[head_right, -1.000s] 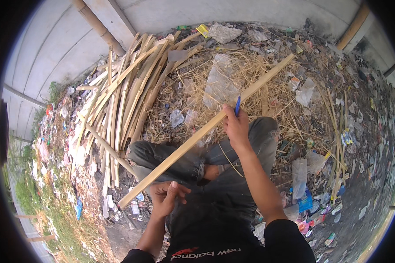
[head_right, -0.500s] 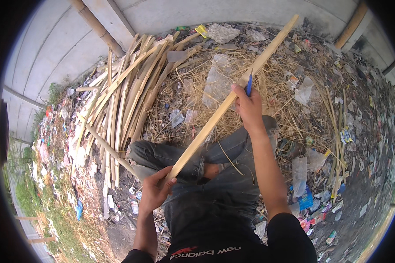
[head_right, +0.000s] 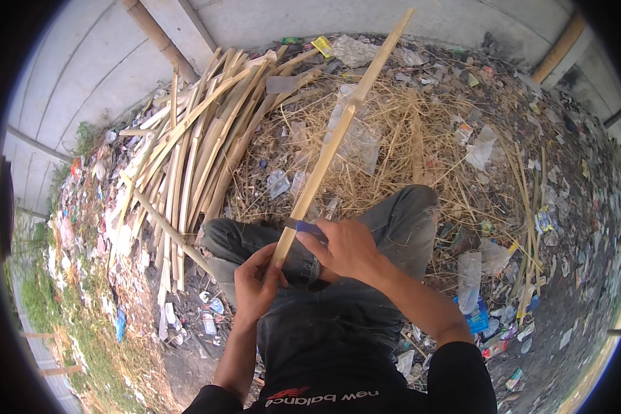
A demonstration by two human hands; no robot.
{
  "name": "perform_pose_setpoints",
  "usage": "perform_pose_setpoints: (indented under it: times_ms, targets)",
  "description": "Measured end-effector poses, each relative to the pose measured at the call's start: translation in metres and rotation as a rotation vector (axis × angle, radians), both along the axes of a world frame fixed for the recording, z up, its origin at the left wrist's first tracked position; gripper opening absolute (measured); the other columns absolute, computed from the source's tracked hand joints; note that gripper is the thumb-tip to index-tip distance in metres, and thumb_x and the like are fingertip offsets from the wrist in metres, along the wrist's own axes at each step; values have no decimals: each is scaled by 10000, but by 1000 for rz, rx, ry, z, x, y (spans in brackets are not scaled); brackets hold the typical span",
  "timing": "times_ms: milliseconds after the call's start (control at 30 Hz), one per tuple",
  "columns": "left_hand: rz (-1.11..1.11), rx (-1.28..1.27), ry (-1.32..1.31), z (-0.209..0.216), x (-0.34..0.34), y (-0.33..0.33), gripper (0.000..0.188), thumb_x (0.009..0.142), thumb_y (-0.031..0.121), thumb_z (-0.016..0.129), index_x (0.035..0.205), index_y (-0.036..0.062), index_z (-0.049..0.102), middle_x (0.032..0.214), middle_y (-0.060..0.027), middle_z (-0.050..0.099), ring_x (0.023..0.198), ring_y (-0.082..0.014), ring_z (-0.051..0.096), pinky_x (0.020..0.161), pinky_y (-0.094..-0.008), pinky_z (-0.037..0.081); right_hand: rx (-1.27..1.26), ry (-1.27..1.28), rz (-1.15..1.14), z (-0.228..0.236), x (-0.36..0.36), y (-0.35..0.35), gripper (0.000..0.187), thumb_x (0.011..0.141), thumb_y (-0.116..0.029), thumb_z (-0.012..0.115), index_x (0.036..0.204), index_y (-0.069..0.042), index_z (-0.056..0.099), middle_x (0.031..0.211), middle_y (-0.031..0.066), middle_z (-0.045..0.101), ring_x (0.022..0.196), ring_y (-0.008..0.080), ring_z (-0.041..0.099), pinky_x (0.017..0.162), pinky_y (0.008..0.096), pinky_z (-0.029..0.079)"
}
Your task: The person sits on the ground and uses a knife to split long bamboo strips into thinner slats. They hold the bamboo against their leg and repeatedly slice along its length to separate the material.
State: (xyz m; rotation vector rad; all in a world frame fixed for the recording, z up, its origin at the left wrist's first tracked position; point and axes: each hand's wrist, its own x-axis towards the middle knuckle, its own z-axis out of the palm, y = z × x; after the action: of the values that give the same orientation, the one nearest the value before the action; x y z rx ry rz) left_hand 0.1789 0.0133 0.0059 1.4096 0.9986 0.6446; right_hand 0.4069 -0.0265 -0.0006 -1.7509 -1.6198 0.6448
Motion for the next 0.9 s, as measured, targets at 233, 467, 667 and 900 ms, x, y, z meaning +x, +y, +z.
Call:
perform_pose_setpoints:
  times_ms: [233,467,667,900]
  targets:
    - [41,64,112,-5,-1,-3,297,1019,-32,622,1308,-91,660,995,-94,738,697,-82,628,624,-235,519,-132,-197,-73,-4,3,-2,552,1040,-537,572,904,-18,701,647,228,677,643,454,696,605,536,551]
    - [16,64,105,-13,-11,-11,276,1007,-36,638,1275,-84,685,973,-85,753,653,-67,601,591,-230,492,-182,-174,66,0,19,-7,601,1030,-582,562,874,-24,720,626,220,661,663,447,701,617,530,562]
    - [78,-3,114,-12,-15,-15,267,975,-17,668,1231,-77,719,976,-90,786,860,-88,682,767,-250,550,-88,-159,-78,-17,43,5,583,1041,-576,551,923,-30,720,644,223,669,641,452,685,605,537,544]
    - [60,103,92,-14,-5,-11,280,1015,-39,636,1287,-93,674,921,-61,734,634,-51,563,558,-218,451,-57,-221,81,-13,6,-11,615,1026,-613,561,775,-60,660,622,179,667,590,415,677,558,507,533]
